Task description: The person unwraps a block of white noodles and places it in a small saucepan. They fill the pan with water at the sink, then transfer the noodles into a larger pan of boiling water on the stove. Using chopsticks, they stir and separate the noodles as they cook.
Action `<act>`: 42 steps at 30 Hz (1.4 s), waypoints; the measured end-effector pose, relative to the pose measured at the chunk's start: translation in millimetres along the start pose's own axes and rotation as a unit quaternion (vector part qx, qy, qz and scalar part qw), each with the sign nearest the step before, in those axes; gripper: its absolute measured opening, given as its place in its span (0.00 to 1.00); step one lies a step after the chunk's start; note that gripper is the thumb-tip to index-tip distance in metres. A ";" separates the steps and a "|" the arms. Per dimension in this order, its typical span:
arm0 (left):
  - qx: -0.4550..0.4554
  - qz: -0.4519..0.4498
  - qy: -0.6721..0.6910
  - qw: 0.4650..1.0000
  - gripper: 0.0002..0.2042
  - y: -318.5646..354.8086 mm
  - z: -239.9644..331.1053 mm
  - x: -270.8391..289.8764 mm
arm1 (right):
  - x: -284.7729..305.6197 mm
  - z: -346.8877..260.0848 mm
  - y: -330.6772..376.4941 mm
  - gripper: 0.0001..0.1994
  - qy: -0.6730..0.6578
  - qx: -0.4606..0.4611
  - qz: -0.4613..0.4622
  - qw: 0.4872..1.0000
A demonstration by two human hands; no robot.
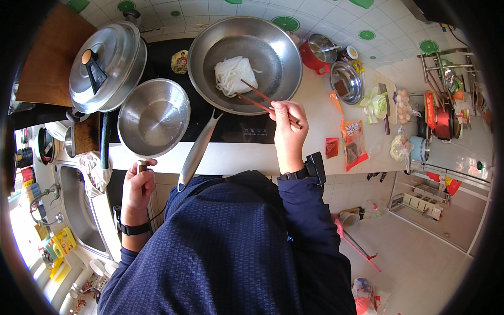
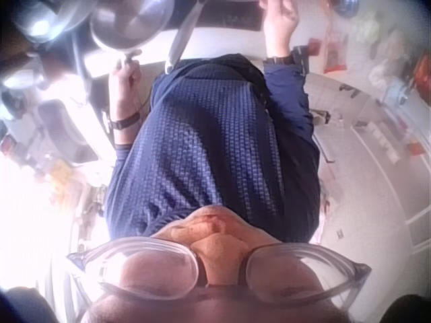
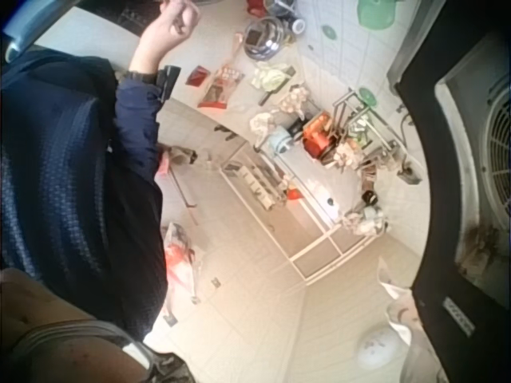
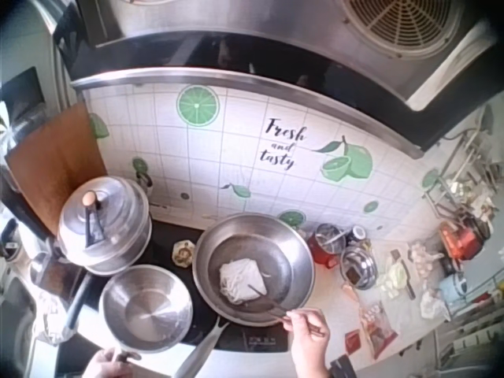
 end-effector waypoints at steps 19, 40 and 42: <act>-0.003 -0.012 0.006 1.000 0.12 -2.7 -0.3 -1.0 | 11.4 12.6 -32.6 0.10 -0.063 -0.075 0.135 0.986; 0.001 -0.015 -0.010 1.000 0.12 -2.2 -2.2 -3.3 | 15.8 7.5 -45.4 0.11 0.008 -0.015 0.099 0.995; 0.000 -0.012 -0.009 1.000 0.12 -2.2 -2.7 -2.3 | 21.5 4.2 -47.4 0.12 0.000 -0.031 0.115 0.993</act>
Point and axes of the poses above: each hand's wrist, its own y-axis away from the middle knuckle, its own x-axis out of the back of the hand, z = x × y, the point moved 9 cm from there along -y, towards the middle knuckle, and after that the axes turned 6 degrees about z, right-handed, at the moved point
